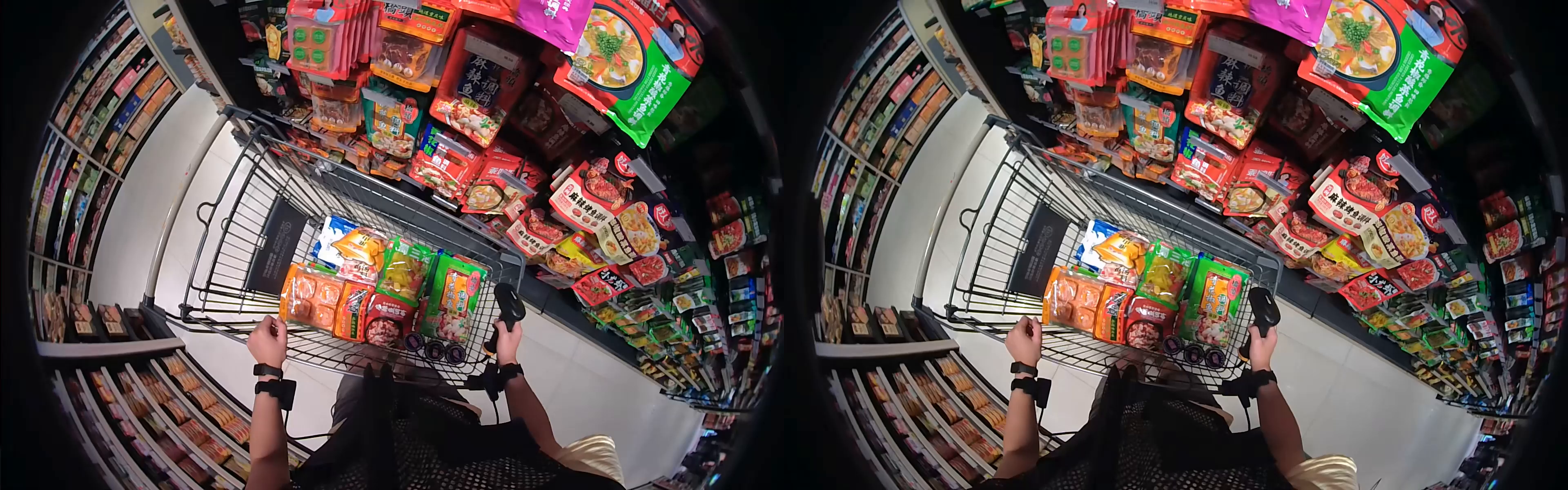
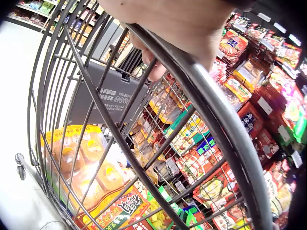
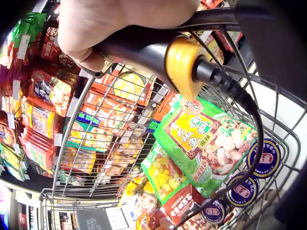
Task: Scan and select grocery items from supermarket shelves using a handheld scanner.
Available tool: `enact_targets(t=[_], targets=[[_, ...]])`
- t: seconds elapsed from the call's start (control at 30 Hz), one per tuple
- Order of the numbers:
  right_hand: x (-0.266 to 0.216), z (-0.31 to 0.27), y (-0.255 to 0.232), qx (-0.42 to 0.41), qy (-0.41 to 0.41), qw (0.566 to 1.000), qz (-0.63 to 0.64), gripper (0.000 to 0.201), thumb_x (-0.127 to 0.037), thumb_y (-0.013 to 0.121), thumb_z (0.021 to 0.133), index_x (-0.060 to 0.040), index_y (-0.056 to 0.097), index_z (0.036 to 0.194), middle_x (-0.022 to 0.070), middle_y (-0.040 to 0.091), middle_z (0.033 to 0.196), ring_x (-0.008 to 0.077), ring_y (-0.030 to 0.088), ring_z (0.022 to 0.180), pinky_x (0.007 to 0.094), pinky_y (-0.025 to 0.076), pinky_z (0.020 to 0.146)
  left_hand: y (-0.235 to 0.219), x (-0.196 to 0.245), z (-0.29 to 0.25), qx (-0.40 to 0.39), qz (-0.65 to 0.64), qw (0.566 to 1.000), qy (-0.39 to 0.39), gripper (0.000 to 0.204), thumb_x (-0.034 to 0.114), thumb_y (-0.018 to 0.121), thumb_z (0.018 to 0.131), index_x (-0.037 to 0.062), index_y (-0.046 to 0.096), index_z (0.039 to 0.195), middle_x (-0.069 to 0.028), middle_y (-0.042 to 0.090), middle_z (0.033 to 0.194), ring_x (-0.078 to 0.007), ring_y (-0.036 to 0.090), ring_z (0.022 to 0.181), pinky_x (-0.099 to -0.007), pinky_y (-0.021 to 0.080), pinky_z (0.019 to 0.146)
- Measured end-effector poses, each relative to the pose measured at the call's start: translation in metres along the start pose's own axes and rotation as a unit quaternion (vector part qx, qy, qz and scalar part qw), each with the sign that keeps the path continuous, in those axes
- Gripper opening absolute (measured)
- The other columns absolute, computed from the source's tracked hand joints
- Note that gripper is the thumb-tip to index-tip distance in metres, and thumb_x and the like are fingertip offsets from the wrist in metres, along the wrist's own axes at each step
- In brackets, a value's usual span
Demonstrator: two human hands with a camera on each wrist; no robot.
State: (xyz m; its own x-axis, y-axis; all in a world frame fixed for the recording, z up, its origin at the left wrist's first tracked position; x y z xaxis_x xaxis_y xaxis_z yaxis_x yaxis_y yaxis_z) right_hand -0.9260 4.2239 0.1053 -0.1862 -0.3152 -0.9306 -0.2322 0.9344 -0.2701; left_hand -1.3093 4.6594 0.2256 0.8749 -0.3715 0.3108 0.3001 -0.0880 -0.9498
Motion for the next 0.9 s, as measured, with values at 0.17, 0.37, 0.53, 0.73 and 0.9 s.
enact_targets(t=[0.17, 0.37, 0.53, 0.73, 0.9], targets=[[-0.008, -0.005, 0.03, 0.0, -0.016, 1.0, 0.012, 0.013, -0.003, 0.059, 0.071, -0.0004, 0.056, 0.084, 0.0036, 0.054, 0.078, 0.0132, 0.052, 0.071, 0.0276, 0.042, 0.066, -0.005, -0.015, 0.025, -0.008, -0.003, 1.0, 0.022, 0.026, 0.024, 0.058, 0.08, 0.0062, 0.054, 0.062, -0.0074, 0.055, 0.052, -0.0268, 0.054, 0.046, -0.0372, 0.041, 0.046], [-0.015, -0.007, 0.068, 0.036, -0.005, 0.999, -0.005, 0.015, -0.003, 0.059, 0.071, 0.0006, 0.057, 0.085, 0.0041, 0.054, 0.078, 0.0139, 0.052, 0.072, 0.0284, 0.042, 0.067, 0.014, -0.045, 0.067, -0.063, -0.006, 0.998, 0.029, 0.024, 0.029, 0.06, 0.08, 0.0085, 0.058, 0.066, -0.0048, 0.059, 0.056, -0.0256, 0.057, 0.05, -0.0364, 0.044, 0.047], [-0.014, -0.008, 0.097, 0.039, -0.01, 0.999, -0.015, 0.011, -0.003, 0.059, 0.072, 0.0007, 0.058, 0.082, 0.0038, 0.055, 0.077, 0.0128, 0.052, 0.07, 0.0279, 0.042, 0.066, 0.053, 0.019, 0.105, -0.195, -0.234, 0.947, 0.101, 0.016, 0.015, 0.054, 0.082, 0.0032, 0.064, 0.086, -0.0116, 0.062, 0.065, -0.023, 0.06, 0.056, -0.0328, 0.045, 0.053], [-0.029, -0.018, 0.132, 0.048, -0.035, 0.998, -0.014, 0.009, -0.002, 0.057, 0.074, 0.0007, 0.057, 0.083, 0.003, 0.058, 0.074, 0.0114, 0.054, 0.068, 0.0268, 0.043, 0.064, 0.279, 0.138, 0.068, -0.505, -0.196, 0.808, 0.23, 0.047, 0.043, 0.059, 0.078, 0.0002, 0.061, 0.097, -0.0186, 0.063, 0.086, -0.0328, 0.061, 0.085, -0.0404, 0.047, 0.072], [-0.031, -0.026, 0.147, 0.067, -0.012, 0.998, -0.003, 0.006, -0.002, 0.057, 0.075, 0.0018, 0.059, 0.08, 0.0037, 0.059, 0.073, 0.0111, 0.054, 0.066, 0.0265, 0.044, 0.062, 0.401, 0.166, 0.03, -0.482, -0.119, 0.852, 0.165, 0.053, 0.036, 0.071, 0.067, -0.0024, 0.052, 0.097, -0.0226, 0.058, 0.093, -0.0384, 0.057, 0.09, -0.0432, 0.046, 0.078]])
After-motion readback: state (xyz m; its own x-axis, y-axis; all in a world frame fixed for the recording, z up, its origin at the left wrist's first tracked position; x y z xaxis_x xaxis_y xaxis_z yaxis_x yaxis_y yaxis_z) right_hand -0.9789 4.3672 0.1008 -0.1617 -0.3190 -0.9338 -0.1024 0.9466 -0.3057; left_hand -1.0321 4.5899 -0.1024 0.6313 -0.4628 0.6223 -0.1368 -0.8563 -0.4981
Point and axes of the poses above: each hand's wrist, its own z-axis towards the middle knuckle, its own y-axis out of the palm, x = y × z, the point moved 9 cm from there along z, towards the middle knuckle
